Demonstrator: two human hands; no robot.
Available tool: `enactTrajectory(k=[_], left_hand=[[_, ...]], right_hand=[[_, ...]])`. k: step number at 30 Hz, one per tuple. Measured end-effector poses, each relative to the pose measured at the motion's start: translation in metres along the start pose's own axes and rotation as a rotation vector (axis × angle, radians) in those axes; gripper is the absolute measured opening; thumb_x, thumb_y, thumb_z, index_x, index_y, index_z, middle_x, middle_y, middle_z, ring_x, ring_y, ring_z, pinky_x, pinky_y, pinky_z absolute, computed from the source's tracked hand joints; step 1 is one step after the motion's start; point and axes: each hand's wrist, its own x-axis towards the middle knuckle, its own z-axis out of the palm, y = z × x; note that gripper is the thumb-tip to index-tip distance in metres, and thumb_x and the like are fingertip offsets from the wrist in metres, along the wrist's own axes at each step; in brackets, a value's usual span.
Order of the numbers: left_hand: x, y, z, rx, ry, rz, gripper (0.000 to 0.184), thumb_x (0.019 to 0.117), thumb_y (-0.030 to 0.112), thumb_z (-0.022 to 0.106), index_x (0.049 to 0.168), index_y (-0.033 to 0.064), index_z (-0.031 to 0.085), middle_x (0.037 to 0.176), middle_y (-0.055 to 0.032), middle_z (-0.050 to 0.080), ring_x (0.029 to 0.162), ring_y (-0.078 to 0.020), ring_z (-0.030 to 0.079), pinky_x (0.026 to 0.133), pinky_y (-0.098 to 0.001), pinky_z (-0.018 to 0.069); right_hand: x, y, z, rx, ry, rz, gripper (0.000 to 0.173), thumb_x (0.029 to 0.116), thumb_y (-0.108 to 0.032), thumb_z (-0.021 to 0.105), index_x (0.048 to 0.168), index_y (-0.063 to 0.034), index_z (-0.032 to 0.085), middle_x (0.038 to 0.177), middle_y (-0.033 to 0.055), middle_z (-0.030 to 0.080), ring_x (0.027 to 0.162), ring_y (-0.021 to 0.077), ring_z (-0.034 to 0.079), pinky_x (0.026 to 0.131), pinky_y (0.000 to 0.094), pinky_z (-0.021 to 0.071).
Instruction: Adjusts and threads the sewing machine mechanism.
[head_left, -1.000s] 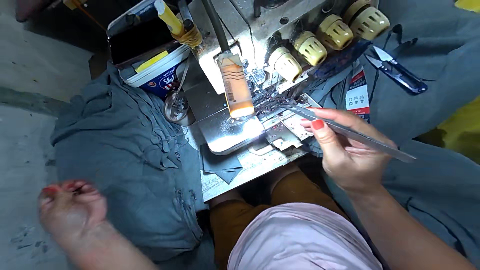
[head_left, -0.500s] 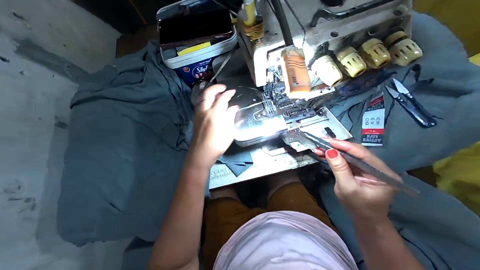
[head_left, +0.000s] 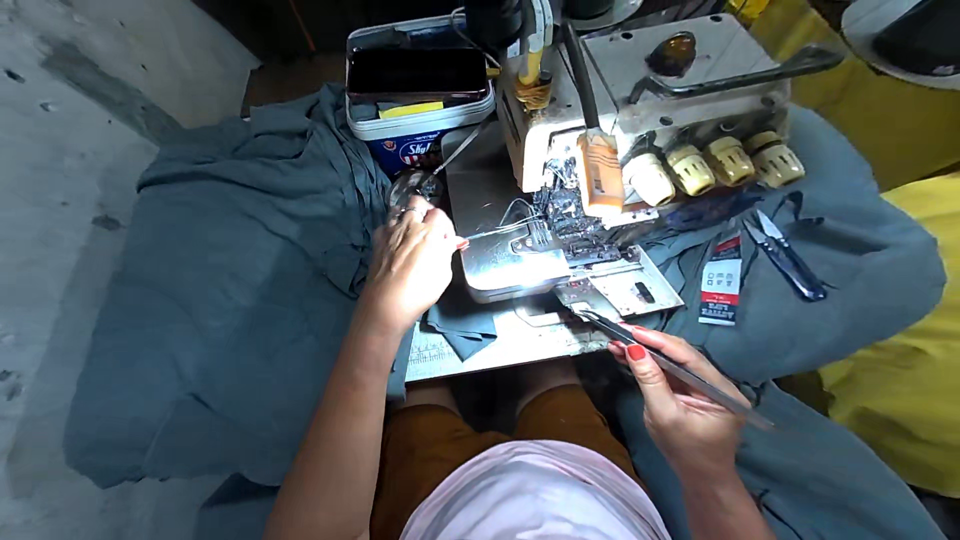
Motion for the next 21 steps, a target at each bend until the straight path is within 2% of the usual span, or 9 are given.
enactTrajectory(k=[2,4,6,8,11,13,15,17,21], left_hand=[[-0.011,0.014,-0.004,0.032,0.065,-0.077,0.024,0.1021,0.017,0.061,0.108,-0.0059,0.065,0.126,-0.0297,0.057,0.118,-0.049,0.056,0.093,-0.0642,0.0462],[-0.018,0.033,0.002,-0.05,0.132,0.004,0.032,0.1004,0.012,0.059,0.125,-0.0076,0.063,0.14,-0.0293,0.054,0.126,-0.0473,0.055,0.1,-0.0629,0.0452],[-0.019,0.049,0.015,-0.168,0.093,0.13,0.052,0.0987,0.014,0.058,0.146,-0.0063,0.05,0.154,-0.0246,0.046,0.141,-0.0399,0.047,0.113,-0.0591,0.0373],[-0.015,0.055,0.03,-0.18,-0.002,0.185,0.062,0.104,0.024,0.05,0.157,-0.0034,0.034,0.164,-0.0189,0.034,0.154,-0.0328,0.03,0.122,-0.0566,0.0234],[-0.003,0.051,0.042,-0.045,-0.048,0.134,0.059,0.1092,0.034,0.038,0.157,-0.0003,0.037,0.165,-0.0169,0.033,0.155,-0.0357,0.025,0.123,-0.0587,0.0195],[0.0,0.047,0.043,-0.001,-0.034,0.113,0.059,0.1102,0.036,0.036,0.156,0.0,0.039,0.165,-0.0169,0.033,0.155,-0.0369,0.026,0.123,-0.058,0.0209],[0.001,0.046,0.041,0.009,-0.034,0.107,0.058,0.1099,0.034,0.036,0.156,-0.0003,0.039,0.166,-0.0172,0.032,0.155,-0.0375,0.025,0.123,-0.0573,0.021],[0.001,0.048,0.039,0.0,-0.05,0.093,0.056,0.1099,0.032,0.037,0.156,-0.0001,0.04,0.166,-0.0173,0.032,0.155,-0.0374,0.024,0.123,-0.0577,0.0205],[0.002,0.048,0.038,-0.011,-0.051,0.073,0.055,0.1106,0.032,0.035,0.156,0.0008,0.04,0.166,-0.0153,0.031,0.156,-0.0362,0.024,0.124,-0.0572,0.0198]], right_hand=[[0.002,-0.002,0.001,0.012,0.008,-0.004,0.018,0.1,-0.017,0.066,0.115,-0.0184,0.075,0.114,-0.0099,0.074,0.101,0.0034,0.071,0.088,0.0217,0.0606],[0.005,-0.006,0.004,0.014,0.026,-0.019,0.018,0.1002,-0.017,0.065,0.115,-0.019,0.075,0.114,-0.0109,0.074,0.1,0.0026,0.071,0.088,0.021,0.0604],[0.01,-0.011,0.005,0.025,0.059,-0.052,0.018,0.1017,-0.02,0.063,0.115,-0.0225,0.075,0.114,-0.0132,0.074,0.103,0.0025,0.07,0.09,0.021,0.0594],[0.017,-0.013,0.003,0.074,0.065,-0.124,0.019,0.1063,-0.025,0.056,0.116,-0.0262,0.073,0.117,-0.0136,0.072,0.114,0.0056,0.067,0.1,0.0254,0.0549],[0.025,-0.013,-0.009,0.195,0.045,-0.208,0.025,0.1101,-0.033,0.045,0.113,-0.029,0.07,0.111,-0.0114,0.074,0.114,0.0124,0.069,0.105,0.0339,0.0539],[0.024,-0.01,-0.012,0.153,0.067,-0.21,0.025,0.1107,-0.034,0.043,0.113,-0.0321,0.068,0.101,-0.0161,0.073,0.098,0.0052,0.071,0.092,0.0258,0.0585],[0.019,-0.005,-0.012,0.034,0.082,-0.171,0.024,0.111,-0.034,0.042,0.115,-0.0338,0.066,0.092,-0.0219,0.067,0.082,-0.0067,0.064,0.076,0.0125,0.0538],[0.012,0.001,-0.01,-0.086,0.069,-0.149,0.024,0.1116,-0.03,0.043,0.116,-0.0262,0.066,0.092,-0.02,0.062,0.081,-0.0116,0.058,0.073,0.0077,0.0486],[0.002,0.009,-0.003,-0.156,0.047,-0.146,0.026,0.1107,-0.025,0.047,0.112,-0.0099,0.068,0.098,-0.0102,0.063,0.086,-0.0116,0.058,0.076,0.0061,0.0477]])
